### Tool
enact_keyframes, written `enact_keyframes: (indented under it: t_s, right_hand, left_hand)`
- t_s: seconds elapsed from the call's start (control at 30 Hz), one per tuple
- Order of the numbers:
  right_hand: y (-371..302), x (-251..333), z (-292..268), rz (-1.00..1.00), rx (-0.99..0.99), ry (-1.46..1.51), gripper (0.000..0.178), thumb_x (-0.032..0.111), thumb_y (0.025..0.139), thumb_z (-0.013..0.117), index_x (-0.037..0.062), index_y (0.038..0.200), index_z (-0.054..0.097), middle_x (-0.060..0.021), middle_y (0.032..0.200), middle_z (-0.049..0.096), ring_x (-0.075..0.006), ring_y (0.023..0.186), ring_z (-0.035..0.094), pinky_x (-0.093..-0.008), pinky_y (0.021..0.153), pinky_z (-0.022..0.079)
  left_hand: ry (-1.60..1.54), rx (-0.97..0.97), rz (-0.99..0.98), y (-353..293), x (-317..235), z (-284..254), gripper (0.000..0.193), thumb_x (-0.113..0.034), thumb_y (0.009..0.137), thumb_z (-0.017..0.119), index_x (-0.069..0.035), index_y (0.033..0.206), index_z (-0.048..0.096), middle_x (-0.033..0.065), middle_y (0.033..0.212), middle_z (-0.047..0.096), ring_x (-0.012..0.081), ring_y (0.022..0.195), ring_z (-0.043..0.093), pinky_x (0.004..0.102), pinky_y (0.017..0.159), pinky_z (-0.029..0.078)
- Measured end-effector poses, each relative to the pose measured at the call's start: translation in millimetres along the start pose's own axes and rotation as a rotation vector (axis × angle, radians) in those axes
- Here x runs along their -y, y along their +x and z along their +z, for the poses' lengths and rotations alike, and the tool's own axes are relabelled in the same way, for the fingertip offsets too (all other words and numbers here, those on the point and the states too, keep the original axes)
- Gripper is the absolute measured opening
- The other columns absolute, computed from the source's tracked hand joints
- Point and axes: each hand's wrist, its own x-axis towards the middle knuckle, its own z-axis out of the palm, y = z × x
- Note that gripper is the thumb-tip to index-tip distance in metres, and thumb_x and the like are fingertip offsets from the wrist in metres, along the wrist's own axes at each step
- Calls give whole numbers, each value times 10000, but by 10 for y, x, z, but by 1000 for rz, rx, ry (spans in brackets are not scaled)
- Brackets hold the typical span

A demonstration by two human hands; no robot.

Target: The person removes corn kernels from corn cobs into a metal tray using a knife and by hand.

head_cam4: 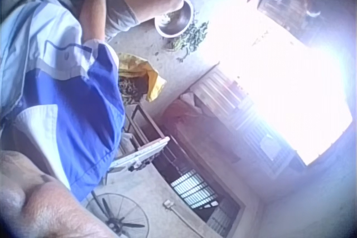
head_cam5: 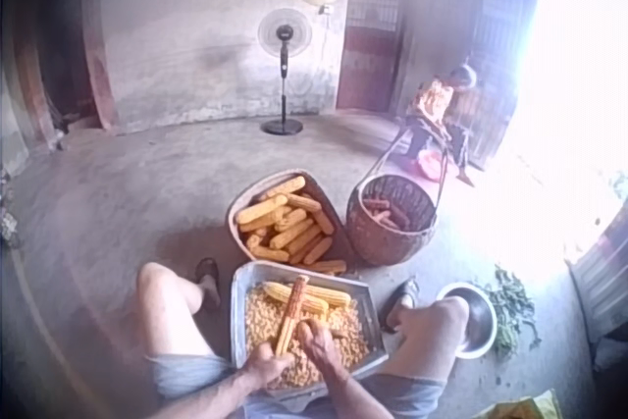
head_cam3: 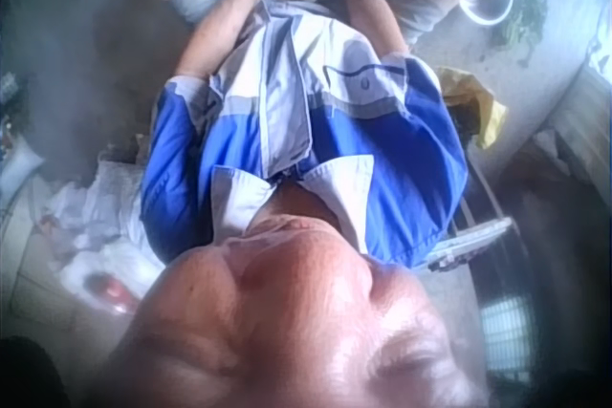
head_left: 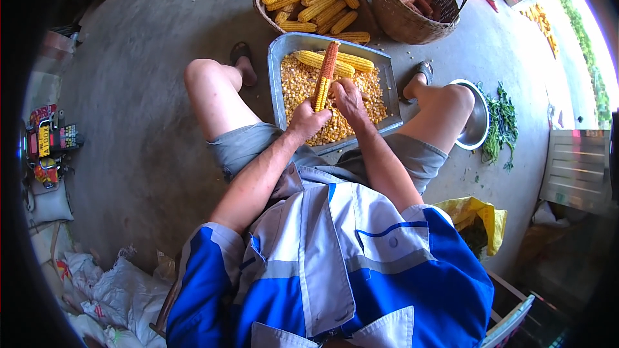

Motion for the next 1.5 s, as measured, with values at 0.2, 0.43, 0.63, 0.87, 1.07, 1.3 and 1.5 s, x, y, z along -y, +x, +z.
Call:
enact_keyframes:
  t_s: [0.2,0.43,0.63,0.87,1.07,1.3,1.5]
  right_hand:
    - [-22,198,-52,-103,-58,-136,556,473,948,566,-76,873,613,-274,819,633,-371,764,635,-437,705,491]
    - [-107,197,-49,-362,3,-710,343,321,946,557,-15,992,610,-208,705,593,-382,611,626,-466,561,506]
    - [-54,96,-17,-569,30,-812,105,98,917,532,54,1012,533,-182,704,572,-365,592,612,-455,493,476]
    - [-32,47,-70,-396,122,-572,274,253,973,516,-4,922,598,-214,949,653,-409,880,627,-473,707,498]
    - [-136,366,-15,-26,27,-131,500,450,932,596,-45,984,635,-248,914,669,-343,888,669,-417,753,513]
    - [-165,228,26,-314,121,-587,403,392,947,552,-3,922,627,-238,744,626,-400,665,644,-477,627,513]
    - [-158,146,2,-646,109,-597,156,133,947,495,-9,996,539,-177,716,606,-366,639,641,-429,569,514]
  left_hand:
    - [422,-103,-12,38,-32,18,440,-217,773,693,29,1125,599,219,1006,690,322,968,674,392,833,518]
    - [578,-97,-26,-43,-116,70,407,-213,764,688,18,1086,595,235,1002,687,373,960,672,415,839,532]
    - [275,3,227,18,71,-18,310,-226,768,662,-1,972,601,138,743,668,283,664,664,387,660,545]
    - [-284,8,-26,-51,-169,30,77,-126,840,615,-73,888,585,-29,656,518,67,477,475,237,423,373]
    - [167,-117,-3,25,-163,-14,366,-205,808,706,17,1084,615,69,877,678,174,841,654,314,757,513]
    - [494,-167,134,13,-34,55,352,-202,797,723,24,1034,595,161,924,698,259,866,686,359,774,531]
    - [-256,228,-194,33,-93,-96,136,-50,813,571,-65,949,571,-14,662,537,104,461,487,273,413,394]
